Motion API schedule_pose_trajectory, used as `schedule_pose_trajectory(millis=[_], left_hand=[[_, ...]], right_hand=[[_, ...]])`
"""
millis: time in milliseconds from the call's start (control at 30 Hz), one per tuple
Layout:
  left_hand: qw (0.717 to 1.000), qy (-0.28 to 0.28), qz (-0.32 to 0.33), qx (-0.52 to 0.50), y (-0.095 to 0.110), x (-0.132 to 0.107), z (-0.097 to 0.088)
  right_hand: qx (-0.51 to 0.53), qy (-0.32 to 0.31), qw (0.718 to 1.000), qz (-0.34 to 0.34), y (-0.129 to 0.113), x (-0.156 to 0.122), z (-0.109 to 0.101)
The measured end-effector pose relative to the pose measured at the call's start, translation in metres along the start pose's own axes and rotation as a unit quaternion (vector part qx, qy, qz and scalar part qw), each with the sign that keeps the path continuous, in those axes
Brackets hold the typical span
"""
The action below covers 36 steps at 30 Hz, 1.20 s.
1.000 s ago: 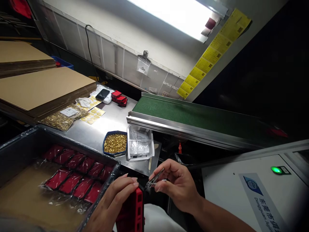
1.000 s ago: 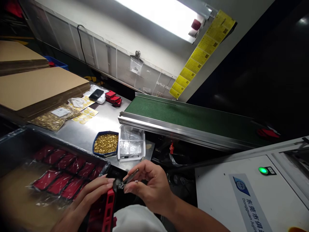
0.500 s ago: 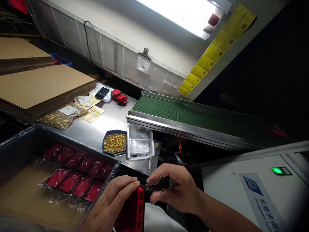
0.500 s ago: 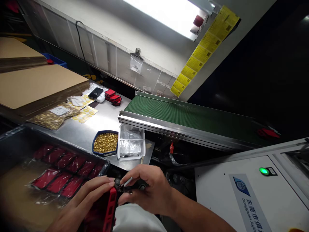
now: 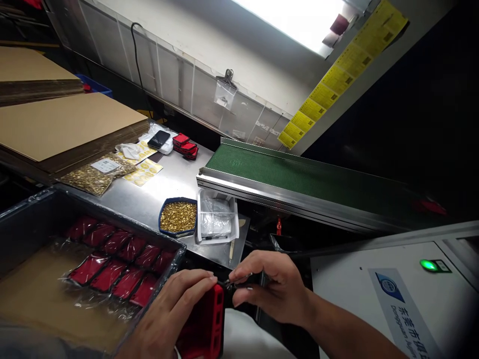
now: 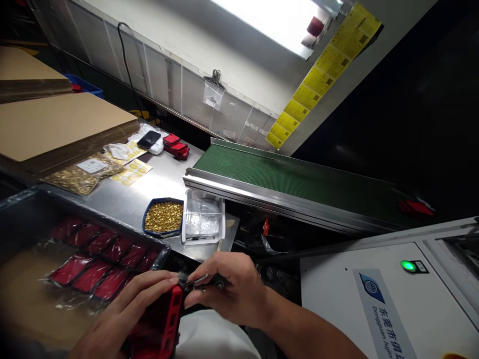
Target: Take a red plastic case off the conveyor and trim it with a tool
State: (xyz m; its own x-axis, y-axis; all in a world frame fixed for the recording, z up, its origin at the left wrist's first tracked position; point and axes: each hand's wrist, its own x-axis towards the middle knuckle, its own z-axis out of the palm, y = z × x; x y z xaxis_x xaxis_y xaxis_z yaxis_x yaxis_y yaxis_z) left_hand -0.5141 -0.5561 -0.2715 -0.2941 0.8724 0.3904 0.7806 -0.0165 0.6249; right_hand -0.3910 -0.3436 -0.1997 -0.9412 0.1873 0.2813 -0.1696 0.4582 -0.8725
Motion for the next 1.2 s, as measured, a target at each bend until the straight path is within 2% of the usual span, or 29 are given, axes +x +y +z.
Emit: schedule_pose_trajectory(millis=[67, 133, 233, 333, 533, 667, 733, 800, 900, 967, 1000, 1100, 1133, 1200], left_hand=[[1.0, 0.01, 0.023, 0.003, 0.0, 0.002, -0.001], [1.0, 0.013, 0.019, 0.008, 0.0, 0.003, -0.002], [1.0, 0.01, 0.012, 0.012, -0.001, 0.003, -0.001], [0.999, 0.011, 0.032, 0.014, -0.003, 0.0, 0.001], [0.999, 0.005, 0.031, 0.031, -0.006, -0.003, 0.004], [0.999, 0.006, 0.034, 0.026, -0.004, -0.004, 0.005], [1.0, 0.003, 0.018, 0.005, -0.001, -0.005, 0.006], [1.0, 0.003, -0.016, -0.023, 0.003, -0.005, 0.007], [0.993, 0.025, -0.076, -0.088, 0.005, -0.007, 0.011], [0.975, 0.042, -0.118, -0.182, 0.004, -0.009, 0.013], [0.957, 0.048, -0.147, -0.244, 0.003, -0.01, 0.014], [0.877, 0.071, -0.24, -0.41, -0.001, -0.014, 0.014], [0.857, 0.085, -0.26, -0.437, -0.002, -0.015, 0.013], [0.843, 0.112, -0.275, -0.449, -0.003, -0.017, 0.011]], right_hand=[[0.024, 0.039, 0.998, 0.034, 0.001, -0.003, 0.001], [0.041, 0.053, 0.996, 0.063, 0.001, -0.005, 0.001], [0.035, 0.026, 0.997, 0.061, 0.002, -0.005, 0.002], [0.022, -0.003, 0.998, 0.057, 0.001, -0.003, 0.003], [0.0, -0.021, 0.998, 0.062, -0.002, 0.0, 0.0], [-0.012, -0.035, 0.999, 0.04, -0.003, -0.001, -0.001], [-0.005, -0.002, 0.999, 0.033, -0.003, -0.003, 0.001], [0.021, 0.06, 0.997, 0.048, -0.003, -0.005, 0.003], [0.084, 0.127, 0.982, 0.115, 0.002, -0.009, 0.008], [0.123, 0.144, 0.967, 0.171, 0.01, -0.011, 0.012], [0.139, 0.15, 0.959, 0.198, 0.016, -0.012, 0.014], [0.167, 0.16, 0.937, 0.26, 0.041, -0.017, 0.02], [0.164, 0.158, 0.933, 0.277, 0.052, -0.02, 0.021], [0.139, 0.147, 0.929, 0.31, 0.075, -0.029, 0.023]])
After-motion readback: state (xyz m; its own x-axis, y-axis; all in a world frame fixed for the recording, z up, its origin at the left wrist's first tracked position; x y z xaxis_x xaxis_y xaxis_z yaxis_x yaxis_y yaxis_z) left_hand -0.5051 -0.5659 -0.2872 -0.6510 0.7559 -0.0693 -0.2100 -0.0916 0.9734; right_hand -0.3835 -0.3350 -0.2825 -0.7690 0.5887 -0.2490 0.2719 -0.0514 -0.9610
